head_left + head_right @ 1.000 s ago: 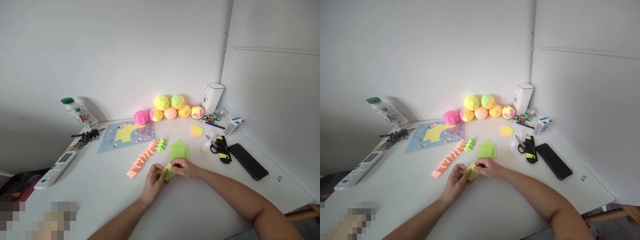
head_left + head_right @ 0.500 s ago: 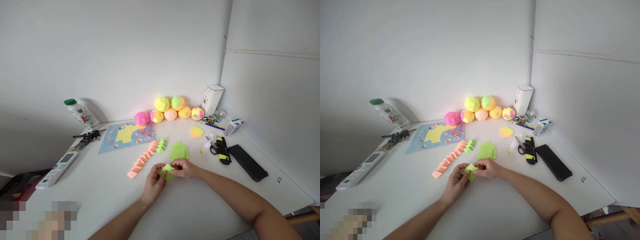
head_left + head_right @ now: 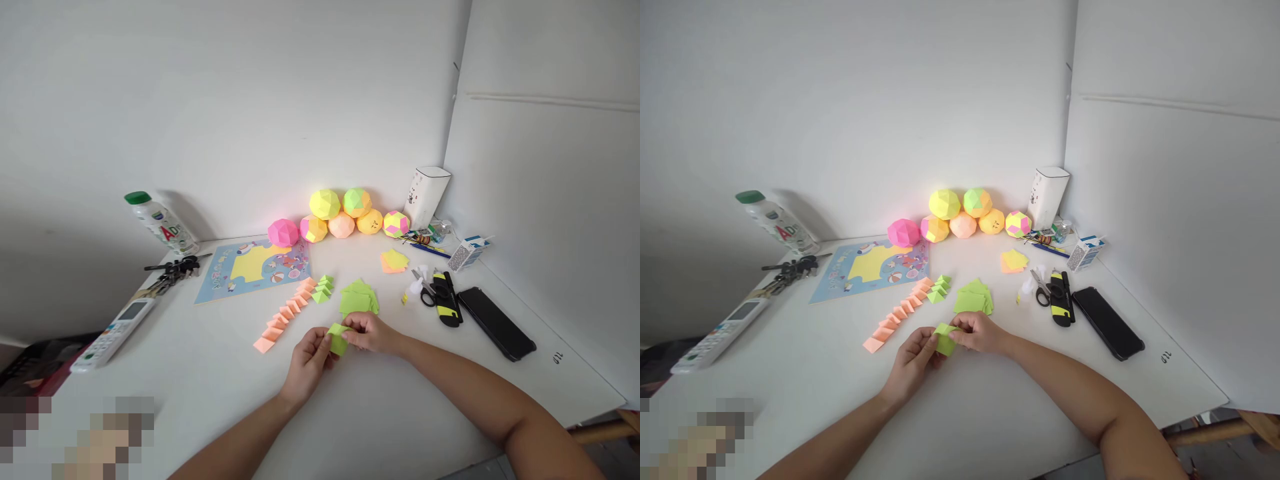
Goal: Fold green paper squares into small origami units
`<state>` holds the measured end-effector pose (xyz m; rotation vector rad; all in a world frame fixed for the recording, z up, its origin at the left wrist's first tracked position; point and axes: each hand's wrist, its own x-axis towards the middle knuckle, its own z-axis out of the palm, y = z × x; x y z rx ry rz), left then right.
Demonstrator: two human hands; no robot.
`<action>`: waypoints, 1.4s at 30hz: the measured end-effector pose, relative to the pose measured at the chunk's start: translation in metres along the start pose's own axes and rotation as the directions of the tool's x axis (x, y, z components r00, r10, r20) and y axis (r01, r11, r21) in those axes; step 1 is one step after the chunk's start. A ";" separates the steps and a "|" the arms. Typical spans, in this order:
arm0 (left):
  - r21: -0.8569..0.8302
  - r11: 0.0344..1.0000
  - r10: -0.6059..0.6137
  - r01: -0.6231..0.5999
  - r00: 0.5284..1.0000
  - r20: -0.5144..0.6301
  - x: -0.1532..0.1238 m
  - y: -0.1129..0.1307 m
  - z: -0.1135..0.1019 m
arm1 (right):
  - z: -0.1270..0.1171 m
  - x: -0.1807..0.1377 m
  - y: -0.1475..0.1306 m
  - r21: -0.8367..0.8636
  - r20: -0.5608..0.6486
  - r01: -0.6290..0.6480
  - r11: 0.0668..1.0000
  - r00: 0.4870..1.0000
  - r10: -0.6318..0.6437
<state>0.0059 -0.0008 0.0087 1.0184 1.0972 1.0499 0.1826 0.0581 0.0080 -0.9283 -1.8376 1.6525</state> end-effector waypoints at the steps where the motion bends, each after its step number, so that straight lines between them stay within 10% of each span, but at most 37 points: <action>1: 0.006 1.000 -0.004 0.004 1.000 -0.001 0.000 0.001 0.000 | 0.000 0.000 0.000 0.006 0.001 -0.004 1.000 1.000 0.004; 23: -0.170 0.983 0.053 -0.063 0.997 -0.062 0.004 -0.004 -0.004 | -0.002 0.001 -0.001 0.077 -0.020 -0.092 0.993 0.995 0.094; 42: 0.151 0.964 0.215 -0.220 0.975 0.049 0.002 -0.011 -0.009 | -0.001 0.003 -0.001 0.100 -0.074 -0.006 0.995 0.997 0.013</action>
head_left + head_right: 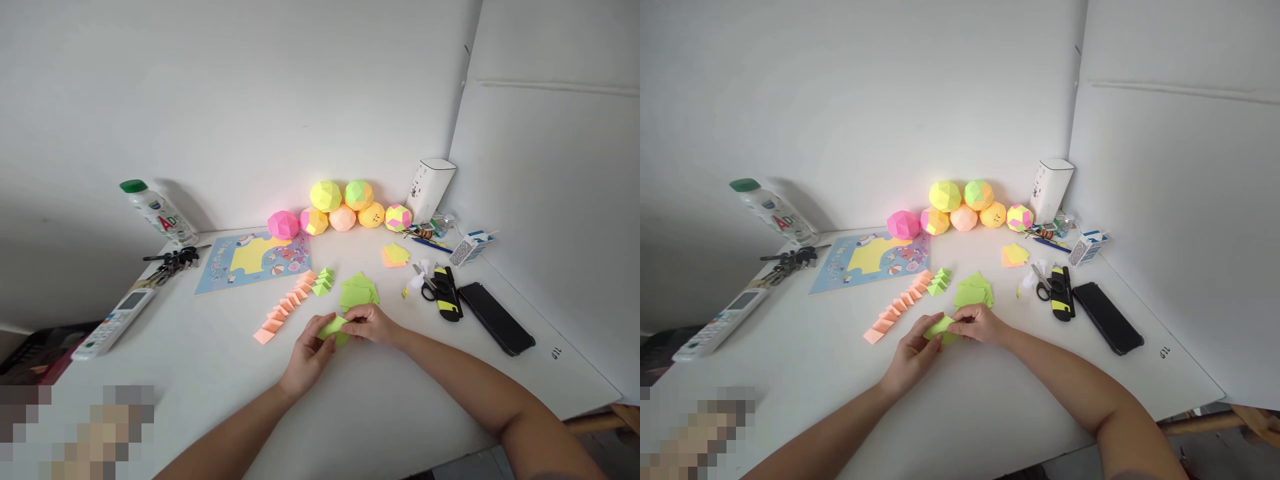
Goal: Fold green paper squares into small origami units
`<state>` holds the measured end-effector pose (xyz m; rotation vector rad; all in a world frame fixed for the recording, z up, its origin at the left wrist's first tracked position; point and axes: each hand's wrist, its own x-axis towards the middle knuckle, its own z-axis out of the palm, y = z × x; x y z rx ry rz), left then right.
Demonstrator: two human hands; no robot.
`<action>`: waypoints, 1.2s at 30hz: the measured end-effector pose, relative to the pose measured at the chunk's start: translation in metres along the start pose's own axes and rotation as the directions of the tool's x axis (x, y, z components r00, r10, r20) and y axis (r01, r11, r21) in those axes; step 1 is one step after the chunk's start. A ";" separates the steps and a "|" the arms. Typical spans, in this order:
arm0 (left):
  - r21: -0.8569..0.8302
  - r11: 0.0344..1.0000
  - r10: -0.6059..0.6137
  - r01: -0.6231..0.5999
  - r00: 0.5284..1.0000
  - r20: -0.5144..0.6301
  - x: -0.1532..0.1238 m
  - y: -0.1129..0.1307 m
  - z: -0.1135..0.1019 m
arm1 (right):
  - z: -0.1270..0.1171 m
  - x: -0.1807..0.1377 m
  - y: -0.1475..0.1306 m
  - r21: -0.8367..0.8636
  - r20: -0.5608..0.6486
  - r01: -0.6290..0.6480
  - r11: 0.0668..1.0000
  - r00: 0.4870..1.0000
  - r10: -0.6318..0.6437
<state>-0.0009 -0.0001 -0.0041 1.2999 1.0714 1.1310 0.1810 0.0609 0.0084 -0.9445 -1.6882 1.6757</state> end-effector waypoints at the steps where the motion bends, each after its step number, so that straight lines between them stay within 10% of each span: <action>1: 0.005 1.000 -0.010 0.010 1.000 -0.011 0.000 -0.001 0.001 | 0.000 0.000 0.001 0.004 -0.004 0.003 1.000 1.000 -0.003; 36: 0.207 0.972 -0.109 0.114 0.993 -0.032 0.001 0.013 0.003 | 0.000 0.005 0.003 0.066 -0.059 0.016 0.998 0.998 -0.012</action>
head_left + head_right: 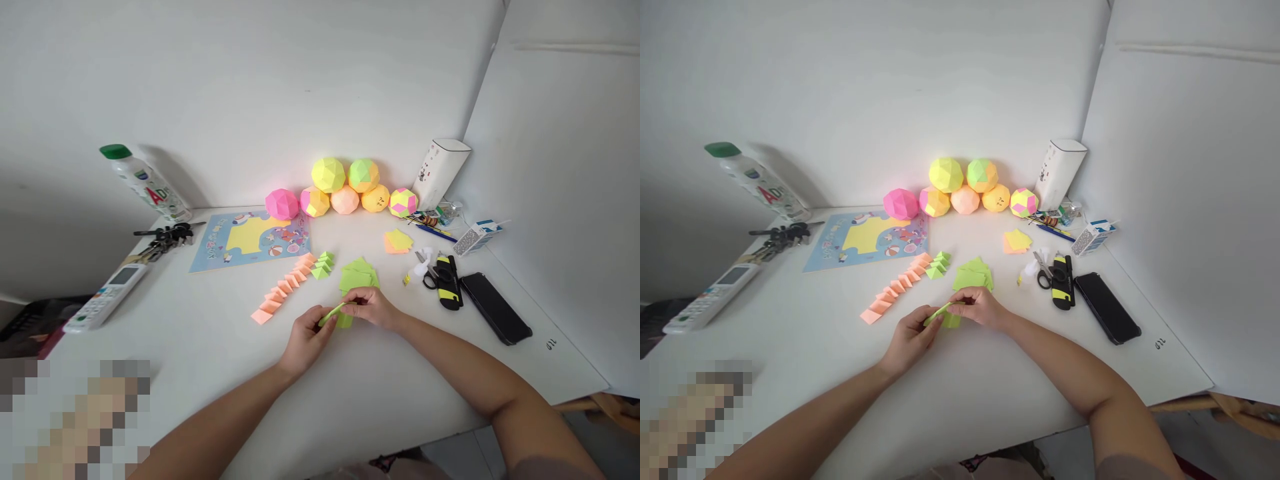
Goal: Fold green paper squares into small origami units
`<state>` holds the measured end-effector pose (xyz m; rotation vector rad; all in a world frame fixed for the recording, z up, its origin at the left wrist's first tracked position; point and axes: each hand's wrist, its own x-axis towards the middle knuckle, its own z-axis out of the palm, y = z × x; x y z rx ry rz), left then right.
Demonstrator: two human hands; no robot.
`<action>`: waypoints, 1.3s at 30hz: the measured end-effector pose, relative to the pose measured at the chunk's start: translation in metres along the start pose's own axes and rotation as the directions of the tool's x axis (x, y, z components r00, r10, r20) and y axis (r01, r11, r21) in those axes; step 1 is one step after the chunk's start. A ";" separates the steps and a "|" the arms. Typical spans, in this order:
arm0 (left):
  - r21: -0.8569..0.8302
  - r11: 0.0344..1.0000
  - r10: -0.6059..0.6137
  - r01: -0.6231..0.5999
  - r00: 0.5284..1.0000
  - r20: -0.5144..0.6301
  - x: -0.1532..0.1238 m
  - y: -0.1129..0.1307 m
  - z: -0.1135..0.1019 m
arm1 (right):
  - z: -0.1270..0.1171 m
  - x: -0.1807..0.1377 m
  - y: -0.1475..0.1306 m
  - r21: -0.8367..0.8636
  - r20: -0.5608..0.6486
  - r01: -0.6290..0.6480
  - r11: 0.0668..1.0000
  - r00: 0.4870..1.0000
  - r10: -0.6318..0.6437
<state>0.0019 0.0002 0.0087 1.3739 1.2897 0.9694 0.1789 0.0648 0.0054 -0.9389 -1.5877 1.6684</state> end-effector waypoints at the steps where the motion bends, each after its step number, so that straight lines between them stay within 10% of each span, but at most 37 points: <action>1: 0.003 1.000 -0.004 0.004 1.000 -0.002 0.000 -0.001 0.000 | 0.000 0.000 0.000 0.008 -0.002 -0.009 1.000 1.000 0.009; 25: 0.002 1.000 -0.019 0.019 1.000 -0.011 0.001 0.002 -0.001 | 0.002 -0.007 -0.002 -0.030 -0.033 -0.035 0.999 0.999 0.034; 39: -0.080 0.994 -0.068 0.069 0.998 0.014 0.002 0.001 0.002 | 0.010 -0.009 -0.003 -0.216 -0.012 0.187 0.958 0.981 -0.195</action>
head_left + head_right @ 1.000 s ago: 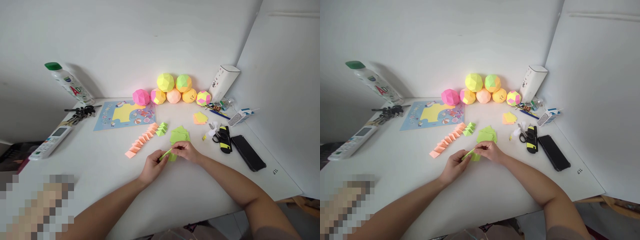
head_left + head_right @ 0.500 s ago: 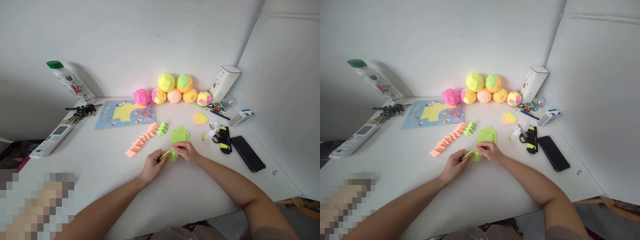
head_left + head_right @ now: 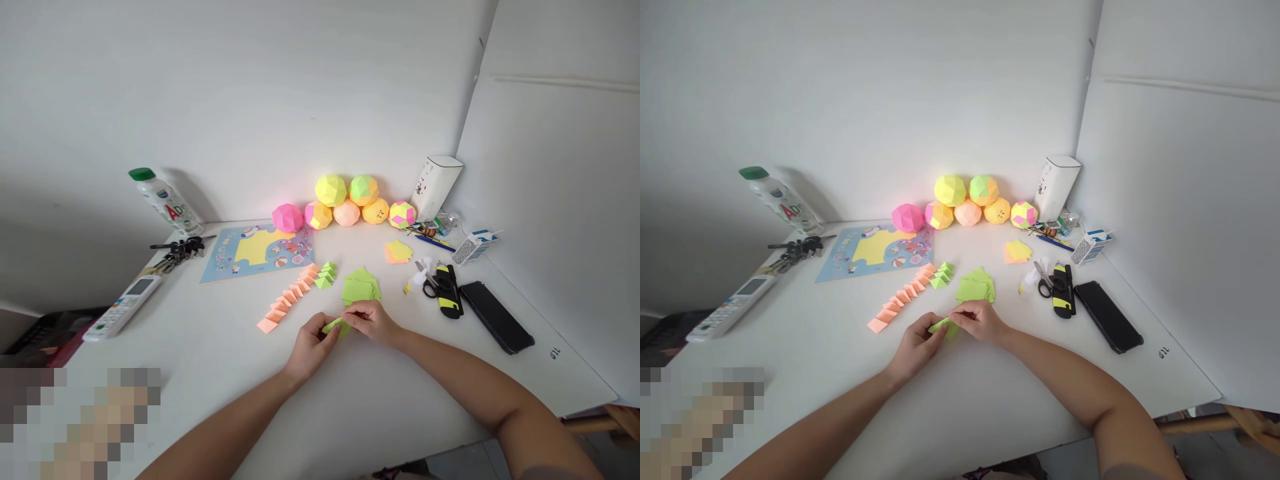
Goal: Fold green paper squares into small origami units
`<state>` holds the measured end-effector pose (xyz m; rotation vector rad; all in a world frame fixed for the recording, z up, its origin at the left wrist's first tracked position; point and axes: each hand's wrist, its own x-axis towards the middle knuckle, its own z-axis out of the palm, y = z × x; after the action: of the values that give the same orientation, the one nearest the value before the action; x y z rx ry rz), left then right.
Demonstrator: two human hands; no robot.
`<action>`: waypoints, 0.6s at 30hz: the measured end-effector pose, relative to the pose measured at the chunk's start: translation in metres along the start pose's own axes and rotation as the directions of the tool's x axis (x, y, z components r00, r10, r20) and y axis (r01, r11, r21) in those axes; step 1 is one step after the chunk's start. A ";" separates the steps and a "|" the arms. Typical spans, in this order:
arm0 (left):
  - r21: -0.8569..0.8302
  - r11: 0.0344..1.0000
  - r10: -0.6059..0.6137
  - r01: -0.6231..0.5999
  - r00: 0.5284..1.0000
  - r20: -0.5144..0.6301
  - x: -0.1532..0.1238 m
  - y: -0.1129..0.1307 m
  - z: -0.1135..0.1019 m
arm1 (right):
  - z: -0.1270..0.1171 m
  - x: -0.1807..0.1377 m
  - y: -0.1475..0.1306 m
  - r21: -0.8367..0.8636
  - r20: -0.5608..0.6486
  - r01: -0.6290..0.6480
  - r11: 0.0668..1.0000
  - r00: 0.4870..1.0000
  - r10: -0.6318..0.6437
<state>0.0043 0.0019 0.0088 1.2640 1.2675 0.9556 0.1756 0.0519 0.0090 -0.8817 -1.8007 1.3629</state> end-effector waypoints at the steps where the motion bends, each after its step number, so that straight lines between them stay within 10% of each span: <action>1: -0.047 0.999 -0.020 0.020 1.000 0.001 0.000 0.000 0.000 | 0.000 0.000 0.000 0.014 -0.008 -0.027 1.000 1.000 0.027; 18: -0.199 0.979 -0.045 0.033 0.997 -0.058 0.006 -0.004 0.001 | 0.003 0.002 0.015 -0.194 -0.078 0.194 0.962 0.974 -0.212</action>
<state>0.0051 0.0068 0.0042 1.0582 1.2085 1.0724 0.1738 0.0553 -0.0058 -0.8183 -1.9057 1.0180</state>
